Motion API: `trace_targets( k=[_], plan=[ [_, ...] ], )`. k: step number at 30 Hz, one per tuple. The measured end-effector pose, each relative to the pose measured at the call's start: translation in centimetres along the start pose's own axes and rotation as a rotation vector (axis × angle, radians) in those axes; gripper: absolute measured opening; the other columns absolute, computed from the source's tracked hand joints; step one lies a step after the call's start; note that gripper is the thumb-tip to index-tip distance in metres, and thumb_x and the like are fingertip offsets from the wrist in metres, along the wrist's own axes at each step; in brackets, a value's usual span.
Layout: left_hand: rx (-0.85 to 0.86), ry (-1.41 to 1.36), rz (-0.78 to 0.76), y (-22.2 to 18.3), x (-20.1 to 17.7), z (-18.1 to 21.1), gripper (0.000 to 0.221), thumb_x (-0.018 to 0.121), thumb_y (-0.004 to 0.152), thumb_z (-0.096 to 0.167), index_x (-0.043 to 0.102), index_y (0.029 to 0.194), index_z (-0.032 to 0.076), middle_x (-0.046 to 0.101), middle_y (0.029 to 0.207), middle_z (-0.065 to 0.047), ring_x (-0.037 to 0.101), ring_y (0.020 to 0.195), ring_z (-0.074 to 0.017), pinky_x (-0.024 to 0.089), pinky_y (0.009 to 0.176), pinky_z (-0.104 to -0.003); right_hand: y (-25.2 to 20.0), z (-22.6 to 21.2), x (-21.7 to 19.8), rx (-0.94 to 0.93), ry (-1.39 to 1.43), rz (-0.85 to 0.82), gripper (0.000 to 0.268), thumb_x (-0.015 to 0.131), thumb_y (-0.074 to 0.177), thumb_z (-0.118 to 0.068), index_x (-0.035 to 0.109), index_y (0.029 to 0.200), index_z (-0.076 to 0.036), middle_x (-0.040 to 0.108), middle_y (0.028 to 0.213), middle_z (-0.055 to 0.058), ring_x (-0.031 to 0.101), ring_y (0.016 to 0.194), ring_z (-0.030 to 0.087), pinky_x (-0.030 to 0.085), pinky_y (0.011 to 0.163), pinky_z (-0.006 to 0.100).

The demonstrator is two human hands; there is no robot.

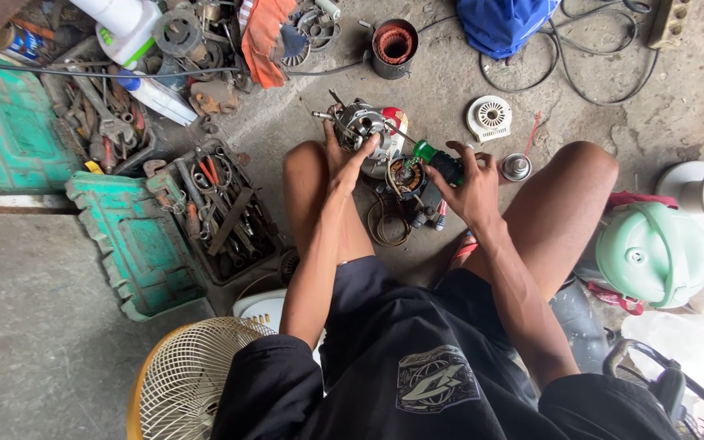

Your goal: Disassembling and cleaning an electric fan motor using a screwdriver and manual manipulation.

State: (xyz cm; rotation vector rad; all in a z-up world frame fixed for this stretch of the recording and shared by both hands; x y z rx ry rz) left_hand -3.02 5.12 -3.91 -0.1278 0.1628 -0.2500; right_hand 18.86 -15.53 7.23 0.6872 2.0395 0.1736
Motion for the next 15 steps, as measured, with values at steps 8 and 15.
trace_targets(
  k=[8,15],
  plan=[
    [0.011,-0.006,-0.003,0.0,-0.2,1.0,0.148,0.110,0.081,0.061,0.022,0.187,0.008,0.043,0.182,-0.036,0.040,0.173,-0.0473,0.032,0.147,-0.055,0.7,-1.9,-1.8,0.219,0.359,-0.214,0.057,0.073,0.110,-0.044,0.035,0.140,-0.016,0.075,0.086,0.024,0.075,0.080,0.053,0.055,0.081,0.062],
    [-0.059,0.016,0.037,0.2,-0.8,0.2,0.153,0.106,0.084,0.066,0.015,0.189,0.002,0.032,0.187,-0.038,0.032,0.177,-0.0454,0.026,0.149,-0.053,0.2,-0.8,-1.0,0.176,0.147,-0.229,0.055,0.079,0.114,-0.058,0.051,0.130,-0.013,0.079,0.082,0.017,0.080,0.079,0.051,0.060,0.077,0.060]
  ],
)
Point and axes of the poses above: each hand's wrist, its own y-axis towards the middle knuckle, its own x-axis out of the palm, z = x × y, the point moved 4 cm from there along y, towards the middle knuckle
